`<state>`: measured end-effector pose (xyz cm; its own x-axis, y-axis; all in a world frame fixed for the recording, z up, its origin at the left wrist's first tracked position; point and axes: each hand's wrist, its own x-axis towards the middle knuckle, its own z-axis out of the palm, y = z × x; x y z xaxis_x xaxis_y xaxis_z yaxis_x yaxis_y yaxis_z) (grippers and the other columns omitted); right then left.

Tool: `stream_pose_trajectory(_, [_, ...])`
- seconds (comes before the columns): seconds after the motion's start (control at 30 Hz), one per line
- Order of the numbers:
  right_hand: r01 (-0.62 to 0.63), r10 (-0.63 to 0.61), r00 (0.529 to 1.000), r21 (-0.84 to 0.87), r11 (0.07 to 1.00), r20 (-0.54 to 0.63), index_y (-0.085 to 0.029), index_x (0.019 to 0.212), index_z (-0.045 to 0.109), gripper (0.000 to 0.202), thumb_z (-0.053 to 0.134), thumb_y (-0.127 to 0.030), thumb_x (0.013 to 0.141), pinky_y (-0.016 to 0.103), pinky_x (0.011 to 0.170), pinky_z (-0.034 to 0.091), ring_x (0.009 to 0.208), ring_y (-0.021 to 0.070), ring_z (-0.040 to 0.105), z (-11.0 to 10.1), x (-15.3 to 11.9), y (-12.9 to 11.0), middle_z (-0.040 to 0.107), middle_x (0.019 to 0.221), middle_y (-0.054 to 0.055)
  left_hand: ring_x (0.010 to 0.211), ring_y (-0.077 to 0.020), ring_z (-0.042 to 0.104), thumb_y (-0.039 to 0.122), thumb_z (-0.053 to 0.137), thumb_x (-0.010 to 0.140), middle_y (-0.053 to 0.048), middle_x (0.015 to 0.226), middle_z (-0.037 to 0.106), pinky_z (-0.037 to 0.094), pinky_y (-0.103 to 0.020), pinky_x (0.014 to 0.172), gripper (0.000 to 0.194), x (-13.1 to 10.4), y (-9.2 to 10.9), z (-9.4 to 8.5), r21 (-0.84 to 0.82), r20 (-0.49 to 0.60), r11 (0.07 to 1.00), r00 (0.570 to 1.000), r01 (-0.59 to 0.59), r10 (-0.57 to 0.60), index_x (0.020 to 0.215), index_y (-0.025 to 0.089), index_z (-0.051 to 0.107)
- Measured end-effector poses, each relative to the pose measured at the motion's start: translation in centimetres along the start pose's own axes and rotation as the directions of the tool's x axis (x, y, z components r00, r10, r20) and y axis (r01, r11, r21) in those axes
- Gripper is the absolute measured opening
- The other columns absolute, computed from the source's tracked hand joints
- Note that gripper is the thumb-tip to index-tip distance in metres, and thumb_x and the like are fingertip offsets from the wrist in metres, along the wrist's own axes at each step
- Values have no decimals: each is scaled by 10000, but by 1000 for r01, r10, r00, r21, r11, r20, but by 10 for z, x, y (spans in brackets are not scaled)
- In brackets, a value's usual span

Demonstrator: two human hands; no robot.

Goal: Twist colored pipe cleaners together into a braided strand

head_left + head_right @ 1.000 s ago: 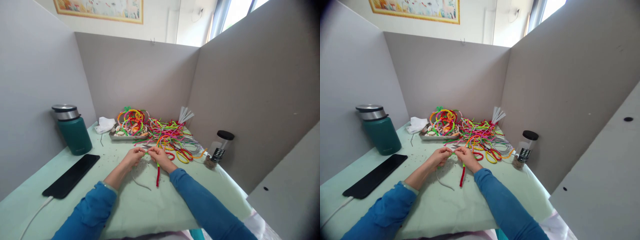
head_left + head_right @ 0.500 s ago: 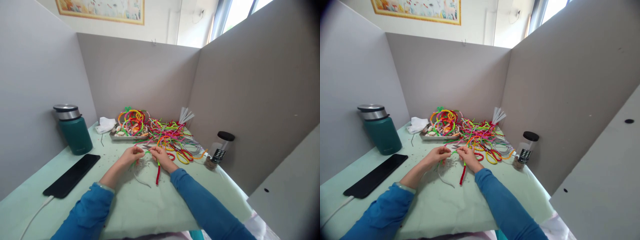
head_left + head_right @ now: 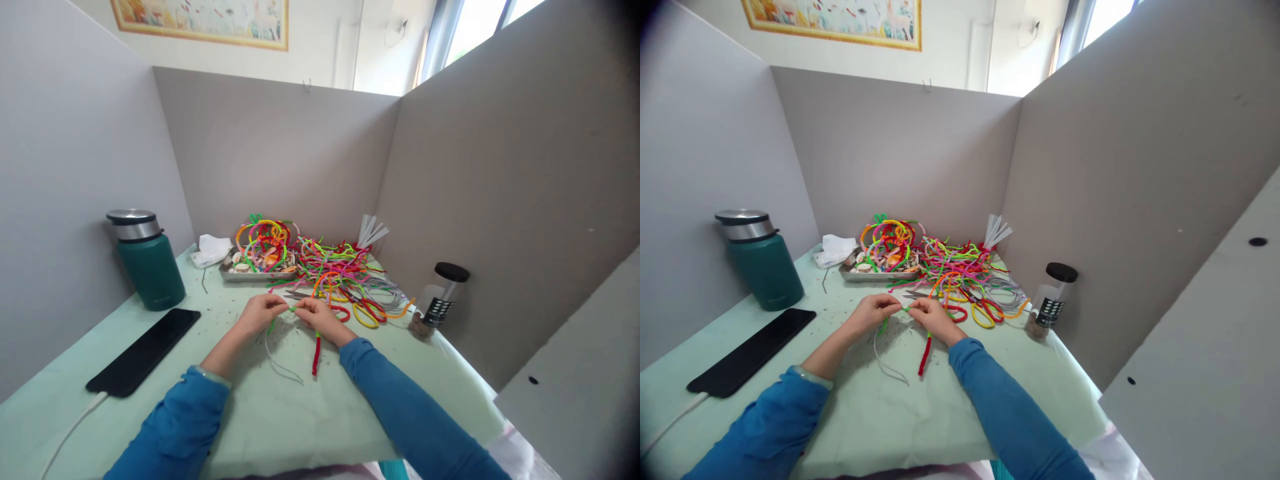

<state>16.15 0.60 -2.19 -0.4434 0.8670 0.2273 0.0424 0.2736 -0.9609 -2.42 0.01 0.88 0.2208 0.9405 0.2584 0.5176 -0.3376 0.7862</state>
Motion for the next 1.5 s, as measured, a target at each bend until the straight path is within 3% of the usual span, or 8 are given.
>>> stream_pose_trajectory(0.4, [54, -49, 995, -51, 997, 89, -143, 805, 586, 189, 566, -325, 758, 180, 428, 249, 461, 61, 345, -2, -4, -1, 432, 535, -50, 364, -38, 272, 486, 649, 565, 61, 415, 416, 198, -196, 385, 415, -4, 14, 1, -273, 90, 938, 977, 213, -196, 720, 102, 635])
stream_pose_trajectory(0.53, [56, -52, 992, -29, 998, 119, -142, 813, 593, 191, 570, -324, 757, 184, 448, 265, 475, 64, 360, -3, -6, -6, 444, 541, -45, 358, -45, 317, 482, 678, 541, 45, 423, 464, 199, -198, 387, 434, -2, 8, 2, -321, 115, 910, 965, 262, -237, 752, 103, 646])
stream_pose_trajectory(0.7, [46, -46, 990, -1, 999, 135, -141, 808, 592, 195, 574, -328, 754, 184, 444, 259, 464, 63, 356, -3, -7, -9, 442, 525, -49, 435, -73, 428, 438, 697, 534, 5, 517, 555, 255, -193, 421, 409, -1, 2, 4, -368, 101, 899, 971, 238, -216, 766, 104, 650])
stream_pose_trajectory(0.97, [34, -35, 991, 11, 999, 131, -139, 784, 573, 197, 574, -333, 751, 180, 438, 262, 454, 59, 361, -2, -7, -9, 451, 521, -52, 399, -46, 320, 431, 685, 559, 34, 479, 490, 206, -195, 411, 374, -1, 6, 11, -358, 67, 904, 972, 234, -225, 735, 105, 635])
stream_pose_trajectory(1.07, [24, -29, 992, 42, 999, 123, -141, 762, 553, 196, 573, -336, 751, 180, 429, 252, 438, 54, 343, -1, -7, -8, 443, 512, -57, 430, -54, 359, 424, 678, 568, 26, 506, 517, 246, -191, 425, 341, -1, 8, 13, -353, 35, 916, 981, 192, -192, 703, 113, 640])
stream_pose_trajectory(1.17, [34, -40, 997, 100, 994, 64, -150, 746, 525, 204, 555, -351, 763, 180, 409, 226, 415, 50, 308, 0, -7, -9, 426, 501, -64, 481, -71, 420, 413, 683, 561, 8, 547, 555, 304, -192, 459, 319, 0, 9, 16, -366, -9, 920, 988, 140, -153, 658, 113, 639])
stream_pose_trajectory(1.33, [68, -62, 997, 133, 989, -49, -156, 732, 504, 224, 536, -373, 776, 181, 392, 213, 401, 51, 302, 3, -5, -11, 429, 491, -62, 420, -63, 363, 438, 636, 611, 30, 468, 488, 285, -198, 427, 326, -2, 6, 19, -297, -59, 950, 991, 101, -124, 675, 119, 639])
stream_pose_trajectory(1.5, [76, -61, 992, 135, 988, -114, -167, 876, 519, 226, 534, -368, 773, 176, 391, 229, 406, 61, 325, 1, -2, -6, 437, 486, -68, 584, -129, 512, 386, 623, 637, -21, 592, 608, 391, -232, 573, 244, -3, 7, 20, -122, -119, 991, 992, -60, 45, 647, 146, 662])
